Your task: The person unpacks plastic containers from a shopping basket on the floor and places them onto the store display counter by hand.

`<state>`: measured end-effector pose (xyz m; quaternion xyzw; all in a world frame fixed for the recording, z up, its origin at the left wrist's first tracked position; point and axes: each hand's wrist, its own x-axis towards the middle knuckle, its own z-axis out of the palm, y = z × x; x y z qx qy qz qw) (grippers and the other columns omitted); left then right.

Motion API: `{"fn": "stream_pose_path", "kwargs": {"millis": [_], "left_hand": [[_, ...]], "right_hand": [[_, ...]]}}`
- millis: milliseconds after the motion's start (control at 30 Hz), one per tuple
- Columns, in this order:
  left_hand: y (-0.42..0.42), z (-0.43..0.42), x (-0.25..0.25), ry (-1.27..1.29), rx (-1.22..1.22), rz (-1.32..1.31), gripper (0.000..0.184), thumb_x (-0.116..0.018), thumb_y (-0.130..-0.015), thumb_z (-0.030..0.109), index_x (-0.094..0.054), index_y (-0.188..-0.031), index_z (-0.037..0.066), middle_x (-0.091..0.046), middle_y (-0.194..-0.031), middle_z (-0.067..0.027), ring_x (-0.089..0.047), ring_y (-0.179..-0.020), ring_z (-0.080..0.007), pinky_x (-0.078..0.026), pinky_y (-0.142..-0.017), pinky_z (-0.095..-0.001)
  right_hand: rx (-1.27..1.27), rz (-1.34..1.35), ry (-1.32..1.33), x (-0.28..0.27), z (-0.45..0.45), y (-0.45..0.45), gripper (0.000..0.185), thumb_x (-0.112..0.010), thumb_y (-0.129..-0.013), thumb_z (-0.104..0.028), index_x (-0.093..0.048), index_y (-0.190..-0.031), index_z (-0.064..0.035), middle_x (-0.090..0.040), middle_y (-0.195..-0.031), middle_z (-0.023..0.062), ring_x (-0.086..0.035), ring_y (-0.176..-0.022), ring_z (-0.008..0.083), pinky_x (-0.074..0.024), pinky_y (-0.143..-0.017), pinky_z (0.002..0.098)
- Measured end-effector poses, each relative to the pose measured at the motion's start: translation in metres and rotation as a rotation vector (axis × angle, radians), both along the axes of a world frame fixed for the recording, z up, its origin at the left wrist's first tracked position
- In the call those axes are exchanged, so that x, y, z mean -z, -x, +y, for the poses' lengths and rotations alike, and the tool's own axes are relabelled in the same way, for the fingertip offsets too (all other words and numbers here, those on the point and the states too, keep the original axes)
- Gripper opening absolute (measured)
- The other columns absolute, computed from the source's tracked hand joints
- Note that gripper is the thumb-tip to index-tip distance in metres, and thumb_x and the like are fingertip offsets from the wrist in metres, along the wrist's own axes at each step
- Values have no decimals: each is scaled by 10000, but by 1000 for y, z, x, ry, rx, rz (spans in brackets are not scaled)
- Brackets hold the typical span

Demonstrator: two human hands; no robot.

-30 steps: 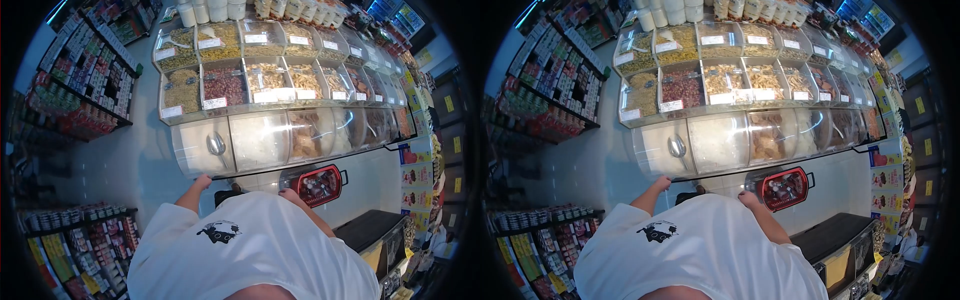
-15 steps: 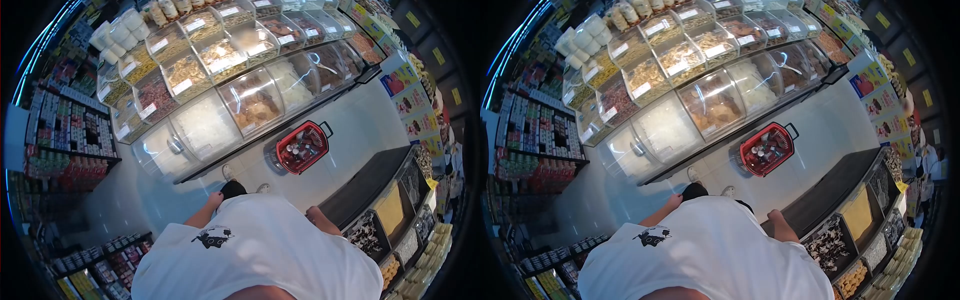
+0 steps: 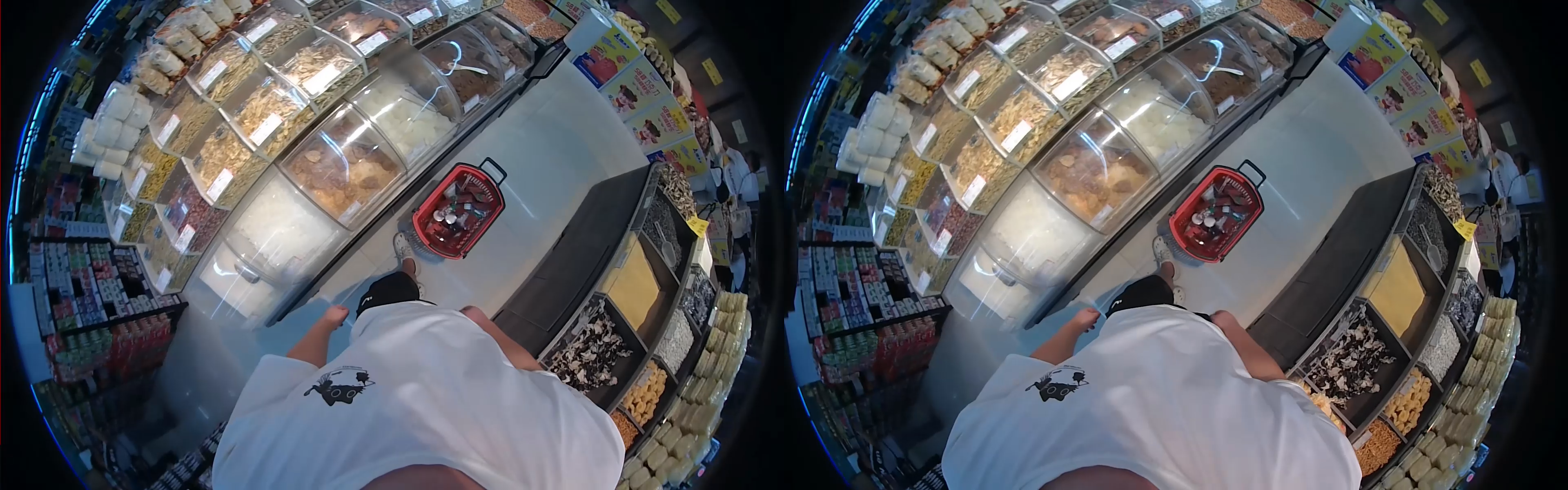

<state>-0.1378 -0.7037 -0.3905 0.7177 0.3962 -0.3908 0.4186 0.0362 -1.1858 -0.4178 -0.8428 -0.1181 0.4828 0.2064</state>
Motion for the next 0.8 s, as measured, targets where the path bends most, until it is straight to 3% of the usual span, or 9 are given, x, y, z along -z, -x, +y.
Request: {"fn": "stream_pose_path", "kwargs": {"millis": [67, 133, 233, 300, 400, 500, 600, 700, 800], "left_hand": [[-19, -9, 13, 22, 48, 66, 357, -569, -894, 315, -730, -1107, 79, -720, -838, -142, -712, -705, -262, -550, -554, -406], [-48, -16, 14, 83, 46, 75, 373, -579, -901, 308, -708, -1173, 87, -723, -881, -150, -719, -715, -263, -571, -557, -408], [-72, -16, 89, 159, -28, 35, 383, -586, -907, 299, -691, -1216, 97, -730, -931, -150, -719, -721, -272, -578, -554, -413], [-126, -15, 35, 141, 132, 74, 340, -587, -900, 254, -722, -1166, 91, -740, -952, -190, -738, -802, -309, -594, -637, -454], [-176, -4, 29, -1, 473, -41, 316, -597, -881, 253, -751, -1087, 70, -747, -971, -157, -719, -754, -279, -570, -711, -412], [-219, 12, 31, 174, 155, 14, 312, -568, -924, 333, -688, -1139, 140, -680, -903, -61, -662, -737, -219, -509, -590, -385], [-249, 15, 16, 260, 8, -70, 314, -571, -926, 338, -636, -1176, 158, -653, -944, -36, -659, -803, -216, -500, -641, -385], [-265, -7, -1, 161, -67, -140, 247, -545, -891, 263, -700, -1017, 119, -639, -759, -56, -660, -661, -210, -518, -546, -388], [-259, -28, 0, 182, -41, -71, 304, -547, -897, 278, -694, -1104, 112, -662, -842, -70, -672, -703, -226, -534, -570, -409]], "right_hand": [[162, 99, 84, -75, 53, -31, 399, -585, -875, -316, -714, -1128, -36, -715, -1095, 213, -690, -1014, 337, -525, -908, 447], [114, 44, 71, -72, 47, -59, 398, -579, -877, -317, -715, -1126, -38, -716, -1086, 216, -689, -1015, 342, -527, -914, 446], [216, 88, 115, -101, 38, -122, 406, -577, -886, -317, -702, -1147, -33, -719, -1057, 196, -698, -958, 315, -539, -875, 422], [397, 95, 153, -103, 20, -153, 397, -574, -888, -297, -693, -1150, -23, -720, -980, 160, -705, -853, 259, -552, -787, 392], [437, -167, 201, -85, -15, -178, 370, -569, -875, -269, -707, -1103, -13, -719, -882, 143, -705, -786, 233, -551, -727, 386], [513, -145, 197, -76, -21, -181, 360, -566, -870, -254, -711, -1097, -15, -723, -882, 156, -705, -814, 256, -544, -767, 384], [462, -124, 204, -71, -14, -162, 361, -554, -887, -259, -713, -1128, -43, -732, -990, 197, -709, -938, 322, -545, -840, 415], [244, -144, 207, -69, 3, -166, 354, -533, -906, -273, -717, -1129, -68, -717, -1064, 224, -689, -1016, 376, -538, -898, 456], [129, -92, 263, -90, 4, -192, 347, -519, -913, -285, -723, -1110, -84, -705, -1088, 233, -665, -1064, 396, -522, -947, 477]]}}
